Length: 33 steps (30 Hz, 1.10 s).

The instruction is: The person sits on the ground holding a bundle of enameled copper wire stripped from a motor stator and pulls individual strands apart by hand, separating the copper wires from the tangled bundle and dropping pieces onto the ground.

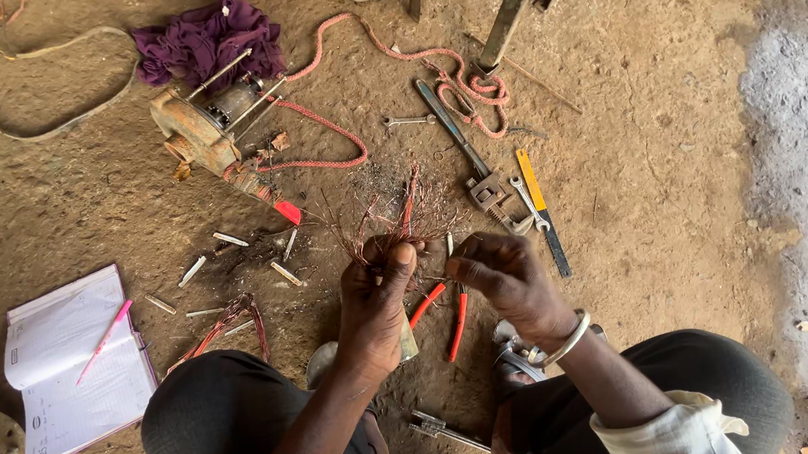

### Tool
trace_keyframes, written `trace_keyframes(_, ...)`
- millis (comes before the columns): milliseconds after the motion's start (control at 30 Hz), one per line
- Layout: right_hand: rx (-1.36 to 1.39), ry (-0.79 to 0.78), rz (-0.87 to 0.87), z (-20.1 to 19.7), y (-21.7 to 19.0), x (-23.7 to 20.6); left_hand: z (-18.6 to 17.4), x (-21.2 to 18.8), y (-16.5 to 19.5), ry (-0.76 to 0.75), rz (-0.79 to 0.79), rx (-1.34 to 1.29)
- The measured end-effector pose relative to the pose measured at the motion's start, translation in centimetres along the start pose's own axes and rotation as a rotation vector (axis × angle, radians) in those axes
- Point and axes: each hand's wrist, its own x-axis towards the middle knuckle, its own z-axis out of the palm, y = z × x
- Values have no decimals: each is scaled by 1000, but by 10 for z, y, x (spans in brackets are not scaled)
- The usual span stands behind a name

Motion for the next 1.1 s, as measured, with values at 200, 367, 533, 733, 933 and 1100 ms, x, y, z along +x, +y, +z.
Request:
trace_keyframes(200,85,121,-97,-8,-7,1,1,0,0,-15,-37,4)
trace_keyframes(367,18,107,-88,-12,6,1,-4,0,-4,-76,-2,-18)
trace_keyframes(533,-91,-116,1,-10,12,-1,-4,-1,0,-39,-56,-14)
trace_keyframes(733,-164,-19,59,-13,3,1,3,-1,11,-116,-24,11)
trace_keyframes(933,137,107,-119,-19,2,2,7,-3,7,-124,-32,34)
trace_keyframes(1100,179,99,-58,-22,7,0,5,-3,8,-105,-14,12)
